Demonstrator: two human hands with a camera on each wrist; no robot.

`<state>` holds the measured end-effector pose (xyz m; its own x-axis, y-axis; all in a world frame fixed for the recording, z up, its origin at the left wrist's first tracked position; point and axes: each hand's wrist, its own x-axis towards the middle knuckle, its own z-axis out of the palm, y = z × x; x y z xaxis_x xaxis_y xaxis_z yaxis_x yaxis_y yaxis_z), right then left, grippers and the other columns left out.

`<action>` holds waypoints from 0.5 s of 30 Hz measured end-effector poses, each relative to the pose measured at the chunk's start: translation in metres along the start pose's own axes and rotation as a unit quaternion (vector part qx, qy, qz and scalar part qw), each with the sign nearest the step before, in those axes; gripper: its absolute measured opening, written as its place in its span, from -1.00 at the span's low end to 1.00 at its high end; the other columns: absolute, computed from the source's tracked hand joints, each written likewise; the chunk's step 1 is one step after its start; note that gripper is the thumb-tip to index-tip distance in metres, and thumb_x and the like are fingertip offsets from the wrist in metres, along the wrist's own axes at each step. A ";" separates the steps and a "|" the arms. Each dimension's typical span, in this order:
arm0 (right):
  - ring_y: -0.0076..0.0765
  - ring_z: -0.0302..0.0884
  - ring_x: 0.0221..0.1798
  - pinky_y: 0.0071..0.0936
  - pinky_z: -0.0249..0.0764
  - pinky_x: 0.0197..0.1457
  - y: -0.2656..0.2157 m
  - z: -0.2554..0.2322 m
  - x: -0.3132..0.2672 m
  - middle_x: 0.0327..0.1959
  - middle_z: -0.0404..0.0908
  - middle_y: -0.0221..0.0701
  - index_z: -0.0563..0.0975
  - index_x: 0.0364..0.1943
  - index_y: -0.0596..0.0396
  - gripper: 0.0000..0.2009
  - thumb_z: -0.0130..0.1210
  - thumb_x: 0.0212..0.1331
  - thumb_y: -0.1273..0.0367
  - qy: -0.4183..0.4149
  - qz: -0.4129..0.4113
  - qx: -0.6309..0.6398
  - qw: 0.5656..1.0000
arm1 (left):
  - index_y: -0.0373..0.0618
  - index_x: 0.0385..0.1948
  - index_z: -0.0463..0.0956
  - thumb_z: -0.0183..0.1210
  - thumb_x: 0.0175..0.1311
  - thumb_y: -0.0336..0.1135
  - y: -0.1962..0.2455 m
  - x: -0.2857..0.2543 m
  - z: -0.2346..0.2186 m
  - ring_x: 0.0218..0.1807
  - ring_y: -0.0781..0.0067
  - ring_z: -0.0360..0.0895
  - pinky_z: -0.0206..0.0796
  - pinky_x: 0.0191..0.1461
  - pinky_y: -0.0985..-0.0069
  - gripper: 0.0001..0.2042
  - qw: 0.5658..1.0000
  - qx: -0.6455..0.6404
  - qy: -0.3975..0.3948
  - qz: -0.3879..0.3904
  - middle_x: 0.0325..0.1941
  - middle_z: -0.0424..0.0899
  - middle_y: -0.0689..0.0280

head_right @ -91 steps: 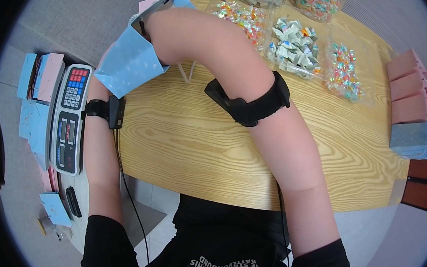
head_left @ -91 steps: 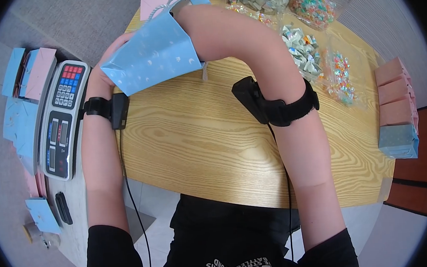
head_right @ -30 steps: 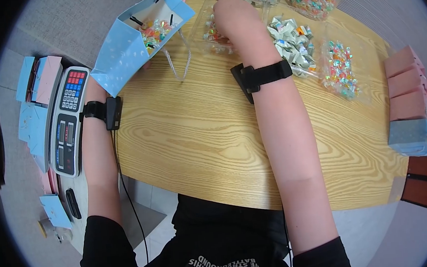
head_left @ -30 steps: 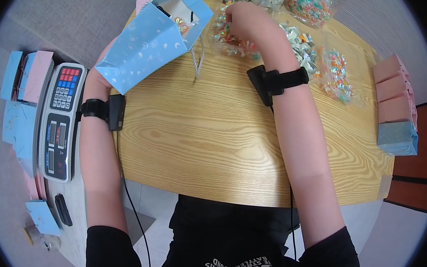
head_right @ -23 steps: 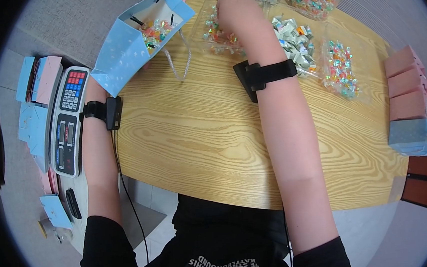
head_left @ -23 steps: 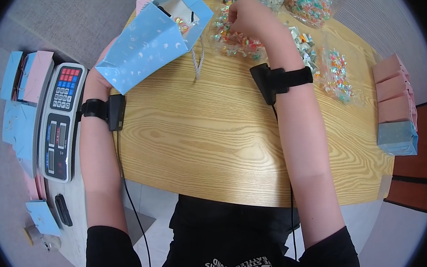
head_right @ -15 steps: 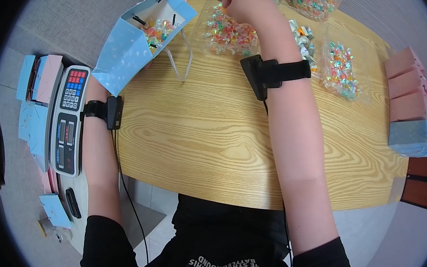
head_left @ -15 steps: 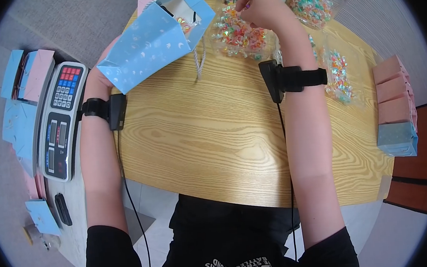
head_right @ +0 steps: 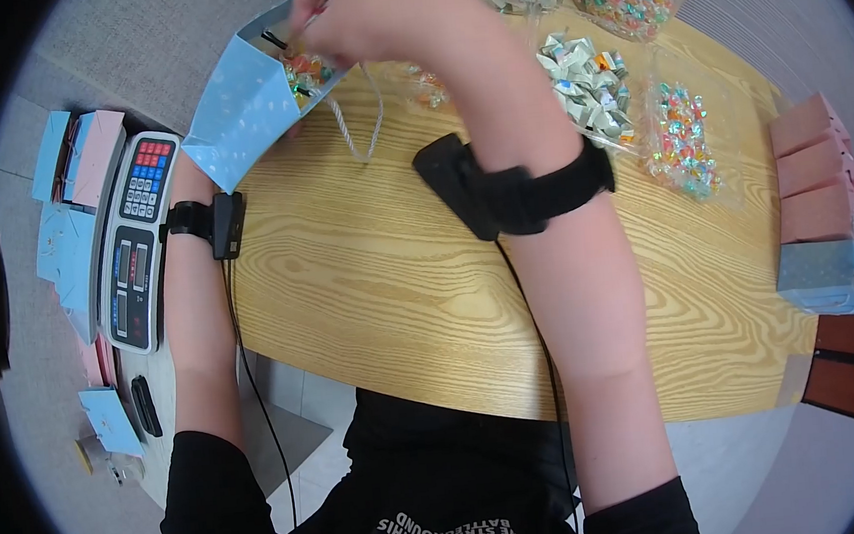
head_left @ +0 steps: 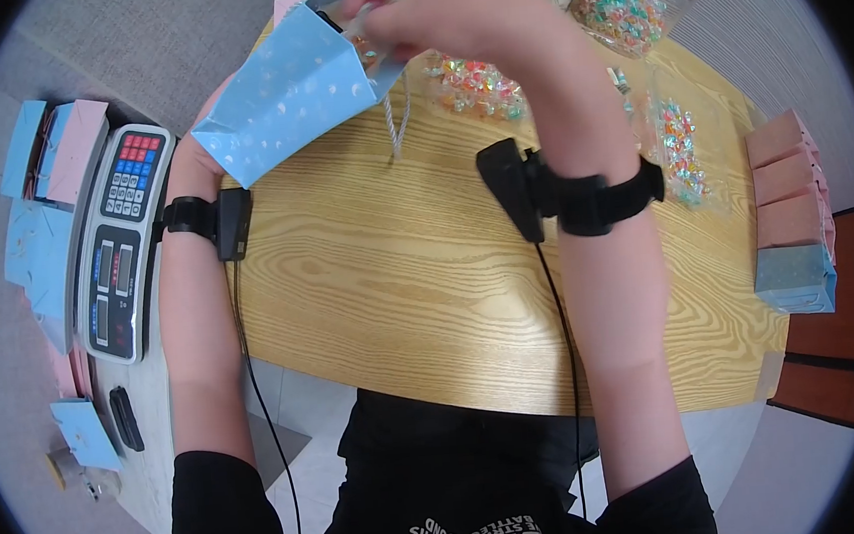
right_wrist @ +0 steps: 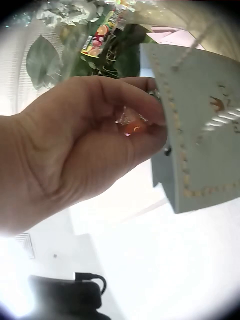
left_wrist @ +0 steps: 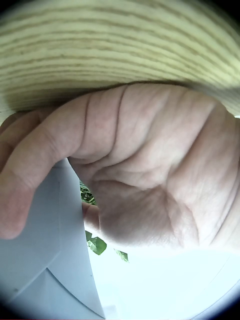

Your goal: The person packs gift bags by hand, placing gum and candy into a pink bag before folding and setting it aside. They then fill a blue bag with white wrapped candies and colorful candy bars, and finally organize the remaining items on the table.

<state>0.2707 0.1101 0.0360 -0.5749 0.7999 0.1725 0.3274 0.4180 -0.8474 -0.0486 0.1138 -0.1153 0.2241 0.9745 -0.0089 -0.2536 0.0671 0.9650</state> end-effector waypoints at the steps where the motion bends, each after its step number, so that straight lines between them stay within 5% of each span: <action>1: -0.46 0.56 -0.46 -0.48 0.49 -0.33 0.003 0.011 0.004 -0.52 0.63 -0.32 0.62 -0.33 0.27 -0.87 0.13 0.05 0.49 0.001 0.000 0.000 1.000 | -0.16 0.21 0.40 0.04 0.43 -0.30 0.001 0.001 0.000 -0.02 0.48 0.61 0.56 -0.03 0.55 -0.64 1.000 0.007 0.001 0.000 0.06 0.60 0.24; 3: -0.07 0.68 -0.23 -0.30 0.58 -0.15 0.018 0.040 0.012 -0.31 0.70 -0.17 0.68 -0.25 0.10 -0.77 0.20 -0.08 0.49 0.047 -0.118 -0.087 0.988 | -0.16 0.21 0.41 0.04 0.43 -0.30 0.002 0.001 0.003 -0.01 0.49 0.60 0.55 -0.02 0.55 -0.64 1.000 0.022 0.002 0.000 0.06 0.60 0.25; 6: -0.03 0.67 -0.23 -0.30 0.58 -0.16 0.028 0.061 0.019 -0.28 0.70 -0.13 0.67 -0.21 0.15 -0.75 0.15 -0.05 0.50 -0.025 -0.209 -0.126 0.970 | -0.15 0.20 0.41 0.05 0.43 -0.30 0.003 -0.005 0.003 0.01 0.49 0.59 0.53 0.01 0.55 -0.65 0.999 0.043 0.004 0.000 0.07 0.60 0.26; 10: 0.00 0.67 -0.22 -0.28 0.58 -0.16 0.021 0.050 0.011 -0.28 0.70 -0.12 0.67 -0.19 0.13 -0.73 0.10 -0.03 0.52 -0.055 -0.176 -0.128 0.974 | -0.15 0.19 0.43 0.05 0.43 -0.30 0.003 -0.006 0.001 0.03 0.49 0.58 0.51 0.04 0.55 -0.65 0.998 0.068 0.010 0.000 0.07 0.60 0.27; 15: -0.03 0.68 -0.20 -0.23 0.59 -0.14 0.018 0.040 0.008 -0.30 0.70 -0.14 0.68 -0.21 0.11 -0.75 0.14 -0.02 0.45 0.055 -0.092 -0.267 0.958 | -0.14 0.18 0.44 0.06 0.42 -0.30 0.004 -0.012 0.003 0.06 0.49 0.56 0.48 0.08 0.54 -0.66 0.995 0.099 0.021 0.003 0.08 0.60 0.29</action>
<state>0.2422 0.1068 0.0027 -0.5871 0.7199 0.3703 0.5814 0.6932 -0.4259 -0.0500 0.1016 -0.1105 0.1831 0.9831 -0.0088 -0.0631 0.0207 0.9978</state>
